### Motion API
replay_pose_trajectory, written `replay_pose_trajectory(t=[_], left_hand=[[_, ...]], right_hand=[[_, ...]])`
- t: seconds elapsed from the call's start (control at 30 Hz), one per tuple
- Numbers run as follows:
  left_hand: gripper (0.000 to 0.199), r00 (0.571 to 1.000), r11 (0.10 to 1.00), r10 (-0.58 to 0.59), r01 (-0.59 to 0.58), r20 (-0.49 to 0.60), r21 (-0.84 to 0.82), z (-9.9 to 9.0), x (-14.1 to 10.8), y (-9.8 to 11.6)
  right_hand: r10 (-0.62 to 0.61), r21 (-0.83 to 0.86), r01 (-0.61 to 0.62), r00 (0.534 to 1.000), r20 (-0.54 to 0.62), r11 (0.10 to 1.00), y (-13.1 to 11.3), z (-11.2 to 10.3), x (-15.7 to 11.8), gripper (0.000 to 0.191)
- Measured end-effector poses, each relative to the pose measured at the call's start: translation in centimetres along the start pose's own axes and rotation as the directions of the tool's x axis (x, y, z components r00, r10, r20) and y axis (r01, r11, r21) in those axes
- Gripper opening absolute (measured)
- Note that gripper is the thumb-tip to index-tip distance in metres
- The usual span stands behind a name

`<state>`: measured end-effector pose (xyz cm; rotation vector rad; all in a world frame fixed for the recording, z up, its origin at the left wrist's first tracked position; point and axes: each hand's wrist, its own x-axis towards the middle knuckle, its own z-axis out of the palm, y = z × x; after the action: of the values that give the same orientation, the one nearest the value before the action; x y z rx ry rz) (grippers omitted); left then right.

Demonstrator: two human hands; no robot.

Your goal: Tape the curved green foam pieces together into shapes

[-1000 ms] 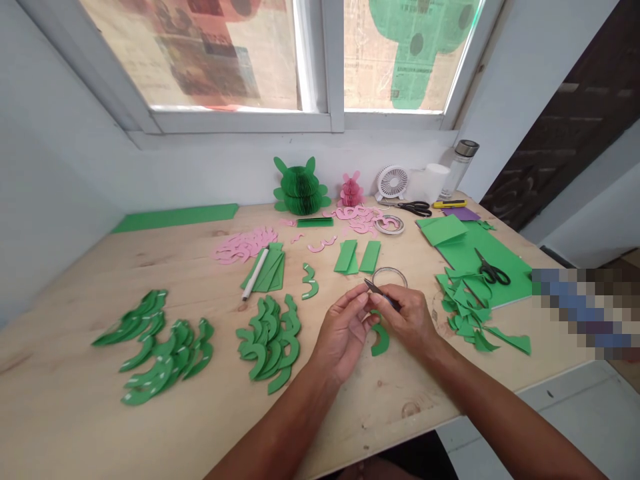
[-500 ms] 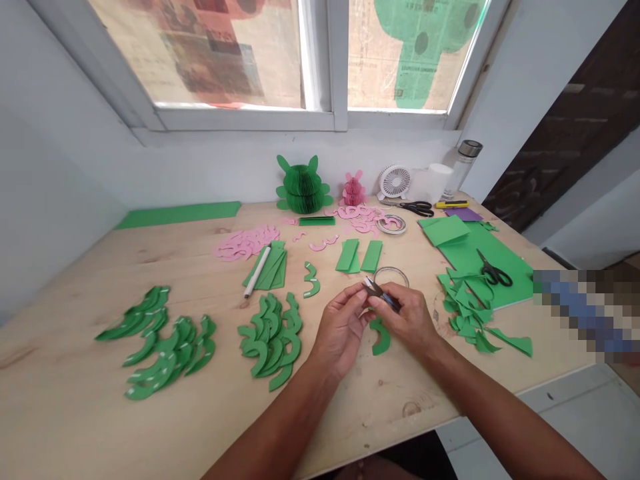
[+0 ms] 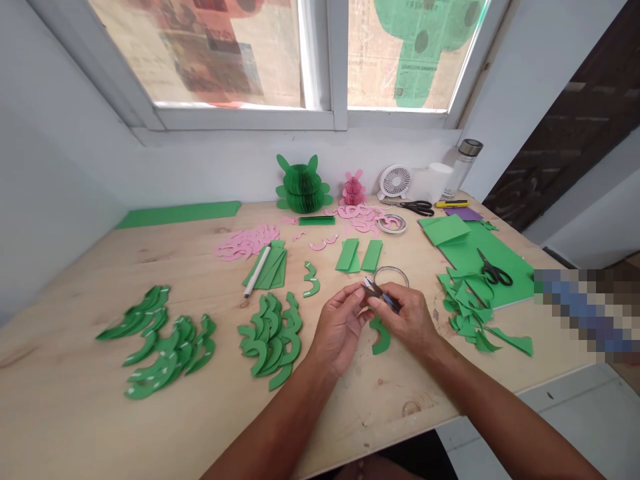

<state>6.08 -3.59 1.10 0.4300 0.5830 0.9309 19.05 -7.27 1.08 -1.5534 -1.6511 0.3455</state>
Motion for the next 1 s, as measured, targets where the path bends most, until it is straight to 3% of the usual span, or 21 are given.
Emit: replay_pose_trajectory(t=[0.63, 1.0], left_hand=[[0.017, 1.000, 1.000, -0.004, 0.004, 0.026, 0.011, -0.16, -0.06, 0.26], [0.011, 0.995, 0.949, 0.097, -0.096, 0.011, 0.300, 0.04, -0.26, -0.08]], right_hand=[[0.021, 0.039, -0.021, 1.000, 0.000, 0.999, -0.32, -0.20, 0.04, 0.029], [0.220, 0.420, -0.213, 0.975, 0.034, 0.882, 0.26, -0.55, 0.58, 0.023]])
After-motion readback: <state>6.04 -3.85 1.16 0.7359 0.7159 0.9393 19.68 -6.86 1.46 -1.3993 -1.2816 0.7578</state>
